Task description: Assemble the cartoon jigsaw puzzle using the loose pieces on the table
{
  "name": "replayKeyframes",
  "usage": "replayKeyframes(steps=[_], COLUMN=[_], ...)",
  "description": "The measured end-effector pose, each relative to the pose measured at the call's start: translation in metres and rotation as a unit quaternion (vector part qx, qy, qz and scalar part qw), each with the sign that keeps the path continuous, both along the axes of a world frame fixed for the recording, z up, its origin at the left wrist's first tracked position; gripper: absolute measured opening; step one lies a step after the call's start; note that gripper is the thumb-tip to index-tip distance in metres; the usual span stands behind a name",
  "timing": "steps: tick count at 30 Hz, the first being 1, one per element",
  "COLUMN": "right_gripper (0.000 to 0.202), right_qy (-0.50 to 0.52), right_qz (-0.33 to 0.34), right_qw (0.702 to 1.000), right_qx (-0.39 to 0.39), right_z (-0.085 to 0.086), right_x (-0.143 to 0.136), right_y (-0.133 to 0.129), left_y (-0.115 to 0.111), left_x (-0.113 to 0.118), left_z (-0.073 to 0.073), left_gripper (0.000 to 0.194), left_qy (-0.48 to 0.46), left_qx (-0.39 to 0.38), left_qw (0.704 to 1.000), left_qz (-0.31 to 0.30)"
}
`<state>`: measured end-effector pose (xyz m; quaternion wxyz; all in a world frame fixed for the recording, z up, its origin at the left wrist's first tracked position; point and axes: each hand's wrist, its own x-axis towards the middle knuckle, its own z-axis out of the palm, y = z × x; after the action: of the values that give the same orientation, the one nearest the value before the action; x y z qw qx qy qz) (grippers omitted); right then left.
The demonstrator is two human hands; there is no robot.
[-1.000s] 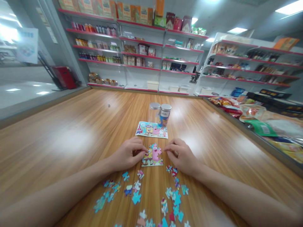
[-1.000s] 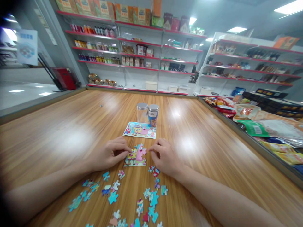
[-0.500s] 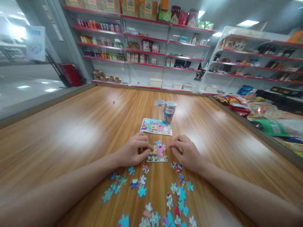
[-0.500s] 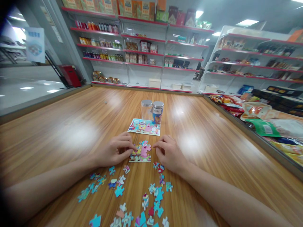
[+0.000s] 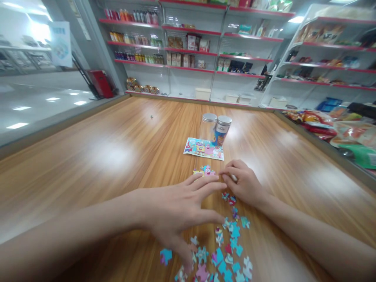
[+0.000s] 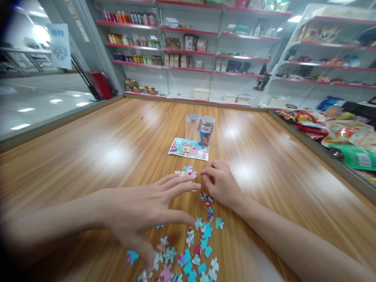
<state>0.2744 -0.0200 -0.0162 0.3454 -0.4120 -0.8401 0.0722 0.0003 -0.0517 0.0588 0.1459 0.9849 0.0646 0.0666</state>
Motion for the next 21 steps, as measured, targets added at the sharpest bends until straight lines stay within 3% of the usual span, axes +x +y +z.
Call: replayKeyframes(steps=[11,16,21], right_gripper=[0.019,0.020,0.019], right_qy=[0.004,0.007,0.008], right_qz=[-0.002,0.000,-0.007], right_qw=[1.000,1.000,1.000], right_qx=[0.007,0.001,-0.015], right_z=[0.001,0.001,-0.002], right_x=[-0.002,-0.001,0.000], right_y=[-0.001,-0.001,0.000], left_y=[-0.001,0.006,0.015], left_x=[0.003,-0.001,-0.001], left_z=[-0.018,-0.030,-0.039], left_gripper=[0.111,0.099,0.106], left_qy=[0.020,-0.037,-0.047], left_qx=[-0.052,-0.095,-0.111], left_qw=[0.998,0.994,0.993], left_qz=[0.038,0.037,0.017])
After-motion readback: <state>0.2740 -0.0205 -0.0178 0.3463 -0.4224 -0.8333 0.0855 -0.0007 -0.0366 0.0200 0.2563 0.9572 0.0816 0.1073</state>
